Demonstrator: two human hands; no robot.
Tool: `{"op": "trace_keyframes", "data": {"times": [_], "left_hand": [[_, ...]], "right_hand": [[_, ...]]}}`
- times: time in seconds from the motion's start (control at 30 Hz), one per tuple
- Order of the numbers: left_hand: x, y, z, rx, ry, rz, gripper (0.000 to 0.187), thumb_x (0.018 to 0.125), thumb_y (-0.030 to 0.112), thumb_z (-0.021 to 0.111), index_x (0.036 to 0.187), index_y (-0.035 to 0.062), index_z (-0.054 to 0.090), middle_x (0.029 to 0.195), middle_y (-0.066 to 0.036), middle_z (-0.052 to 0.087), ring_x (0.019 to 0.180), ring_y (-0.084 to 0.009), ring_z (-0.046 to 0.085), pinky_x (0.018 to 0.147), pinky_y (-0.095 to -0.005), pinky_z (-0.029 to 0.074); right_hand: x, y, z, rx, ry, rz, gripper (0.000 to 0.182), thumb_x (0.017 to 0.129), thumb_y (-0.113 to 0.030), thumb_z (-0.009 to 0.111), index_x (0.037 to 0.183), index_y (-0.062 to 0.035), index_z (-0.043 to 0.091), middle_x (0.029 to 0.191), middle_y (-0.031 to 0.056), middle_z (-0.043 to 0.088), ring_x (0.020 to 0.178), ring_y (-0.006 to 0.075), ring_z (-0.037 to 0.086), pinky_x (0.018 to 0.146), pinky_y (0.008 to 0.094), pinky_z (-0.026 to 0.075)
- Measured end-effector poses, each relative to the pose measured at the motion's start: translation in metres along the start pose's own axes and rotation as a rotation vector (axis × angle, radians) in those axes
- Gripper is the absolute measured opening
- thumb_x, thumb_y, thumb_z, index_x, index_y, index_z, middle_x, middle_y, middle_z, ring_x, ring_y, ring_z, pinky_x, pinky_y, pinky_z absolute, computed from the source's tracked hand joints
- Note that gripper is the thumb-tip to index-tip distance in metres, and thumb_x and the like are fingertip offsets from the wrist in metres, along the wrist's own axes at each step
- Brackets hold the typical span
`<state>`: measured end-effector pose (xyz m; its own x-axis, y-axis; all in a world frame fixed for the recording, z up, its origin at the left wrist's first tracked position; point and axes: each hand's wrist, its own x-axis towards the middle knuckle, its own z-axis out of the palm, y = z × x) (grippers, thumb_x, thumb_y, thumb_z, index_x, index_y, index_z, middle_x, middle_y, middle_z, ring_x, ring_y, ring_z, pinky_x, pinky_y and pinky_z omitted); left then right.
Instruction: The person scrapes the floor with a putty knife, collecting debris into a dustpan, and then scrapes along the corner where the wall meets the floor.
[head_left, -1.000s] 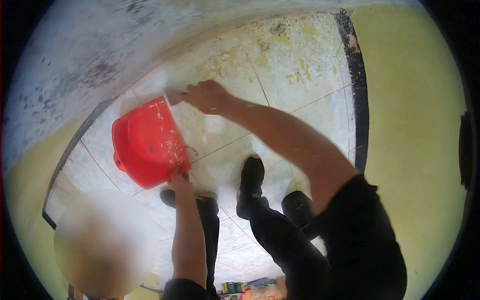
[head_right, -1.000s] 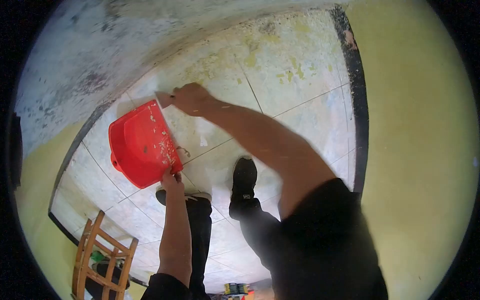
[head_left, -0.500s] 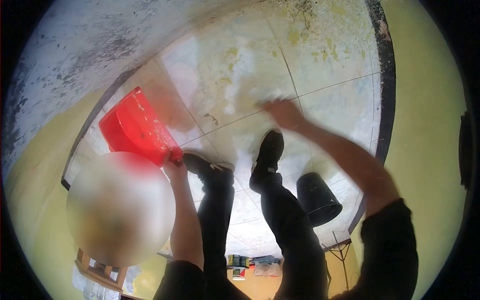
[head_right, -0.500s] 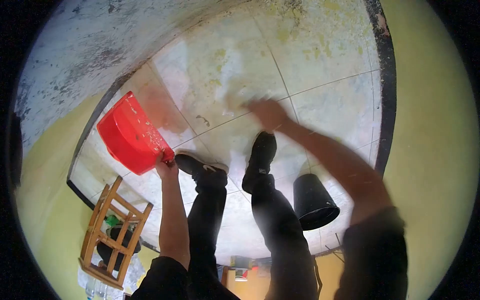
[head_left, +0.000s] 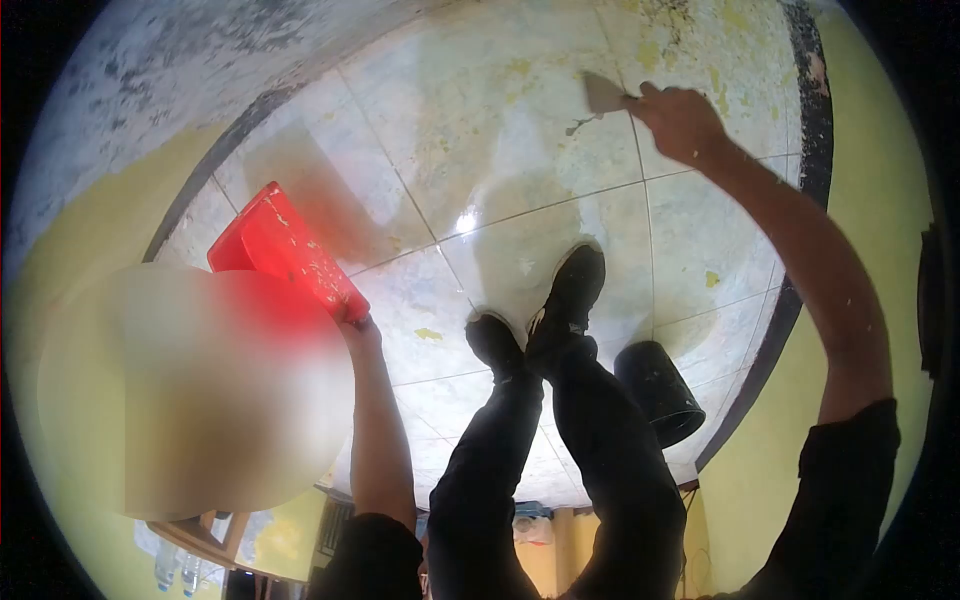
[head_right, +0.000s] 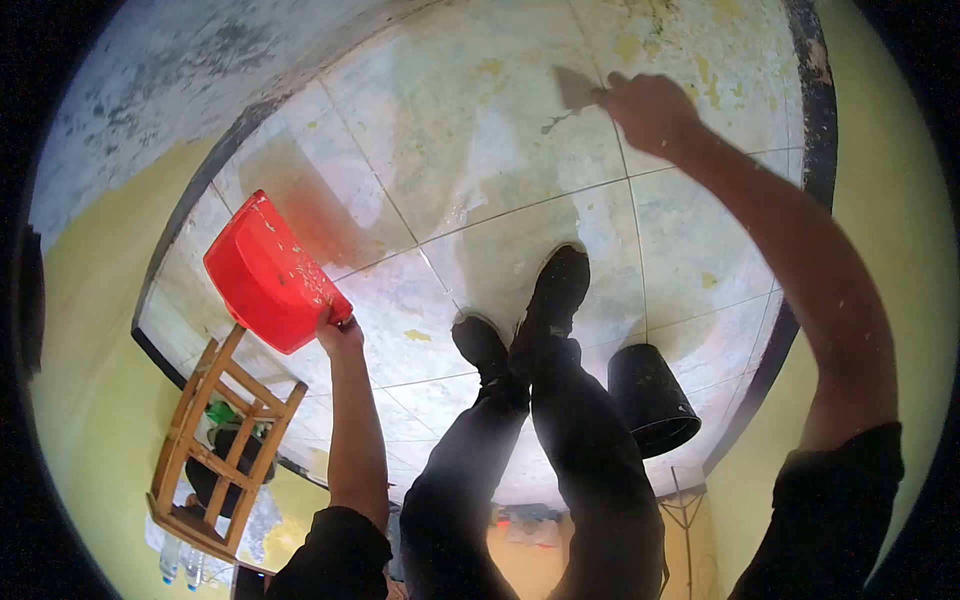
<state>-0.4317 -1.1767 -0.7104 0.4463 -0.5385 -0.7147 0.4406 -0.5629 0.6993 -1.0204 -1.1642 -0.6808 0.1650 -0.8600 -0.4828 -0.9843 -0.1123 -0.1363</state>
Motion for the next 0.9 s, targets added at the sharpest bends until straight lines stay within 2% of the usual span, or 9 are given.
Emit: {"op": "trace_keyframes", "data": {"times": [0.07,0.1,0.23,0.27,0.37,0.47,0.63,0.8,0.9], "left_hand": [[-0.012,0.004,-0.004,-0.044,0.020,-0.002,0.010,0.083,0.005,0.053,0.093,0.0069,0.053,0.076,-0.002,0.053,0.059,-0.0135,0.049,0.047,-0.0226,0.036],[-0.017,0.008,-0.005,-0.073,0.025,-0.001,0.007,0.083,0.007,0.053,0.090,0.0062,0.052,0.071,-0.003,0.052,0.054,-0.0140,0.048,0.045,-0.0236,0.037],[-0.043,0.034,-0.032,-0.159,0.134,0.001,0.006,0.084,0.007,0.053,0.090,0.0056,0.052,0.071,-0.003,0.051,0.054,-0.0125,0.047,0.045,-0.0210,0.037],[-0.040,0.036,-0.052,-0.151,0.131,-0.009,0.004,0.085,0.007,0.053,0.089,0.0058,0.052,0.072,-0.003,0.052,0.055,-0.0125,0.048,0.045,-0.0212,0.038],[-0.036,0.040,-0.090,-0.082,0.106,0.048,0.006,0.085,0.007,0.054,0.091,0.0054,0.053,0.074,-0.004,0.054,0.057,-0.0126,0.050,0.046,-0.0212,0.038],[-0.036,0.027,-0.100,-0.125,0.108,0.015,0.009,0.085,0.006,0.056,0.094,0.0052,0.056,0.075,-0.003,0.056,0.059,-0.0128,0.052,0.047,-0.0214,0.038],[-0.024,-0.012,-0.094,-0.017,0.169,0.035,0.011,0.083,0.004,0.058,0.094,0.0080,0.058,0.076,-0.002,0.058,0.058,-0.0121,0.052,0.046,-0.0229,0.035],[0.001,-0.039,-0.033,0.086,-0.011,0.032,0.023,0.078,0.002,0.063,0.099,0.0095,0.056,0.078,-0.001,0.059,0.057,-0.0121,0.053,0.043,-0.0240,0.036],[-0.003,-0.046,0.016,0.223,-0.182,0.059,0.038,0.076,-0.001,0.063,0.111,0.0113,0.053,0.091,-0.004,0.063,0.067,-0.0161,0.060,0.046,-0.0253,0.044]], "right_hand": [[0.015,-0.065,0.052,0.339,0.284,-0.119,0.036,0.082,-0.011,0.052,0.117,-0.0148,0.060,0.088,0.0119,0.065,0.080,0.0283,0.065,0.067,0.0430,0.052],[0.028,-0.136,0.024,0.295,-0.011,-0.056,0.027,0.082,-0.012,0.053,0.108,-0.0092,0.061,0.091,0.0131,0.064,0.085,0.0292,0.065,0.067,0.0447,0.051],[0.110,-0.416,0.099,0.836,0.170,-0.092,0.015,0.082,-0.016,0.055,0.078,-0.0048,0.063,0.080,0.0152,0.067,0.074,0.0302,0.067,0.064,0.0456,0.051],[0.128,-0.453,0.104,0.629,0.249,-0.182,0.016,0.082,-0.018,0.055,0.077,-0.0054,0.064,0.081,0.0144,0.067,0.075,0.0307,0.067,0.065,0.0459,0.051],[0.165,-0.431,0.065,0.701,-0.110,-0.213,0.018,0.077,-0.015,0.058,0.086,-0.0048,0.069,0.089,0.0202,0.068,0.077,0.0283,0.068,0.068,0.0436,0.053],[0.162,-0.268,0.075,0.400,0.127,-0.372,0.019,0.081,-0.014,0.055,0.094,-0.0145,0.069,0.086,0.0126,0.066,0.085,0.0310,0.065,0.071,0.0457,0.052],[0.031,-0.019,-0.009,-0.206,-0.142,-0.010,0.044,0.081,-0.015,0.057,0.125,-0.0197,0.057,0.097,0.0127,0.062,0.084,0.0290,0.064,0.075,0.0431,0.051],[0.019,-0.061,0.047,0.293,0.318,-0.101,0.049,0.076,-0.010,0.057,0.125,-0.0160,0.059,0.093,0.0140,0.066,0.085,0.0322,0.063,0.078,0.0468,0.049],[0.062,-0.166,0.027,0.226,0.026,-0.029,0.036,0.088,-0.016,0.046,0.122,-0.0209,0.059,0.100,0.0150,0.063,0.090,0.0319,0.064,0.079,0.0461,0.051]]}}
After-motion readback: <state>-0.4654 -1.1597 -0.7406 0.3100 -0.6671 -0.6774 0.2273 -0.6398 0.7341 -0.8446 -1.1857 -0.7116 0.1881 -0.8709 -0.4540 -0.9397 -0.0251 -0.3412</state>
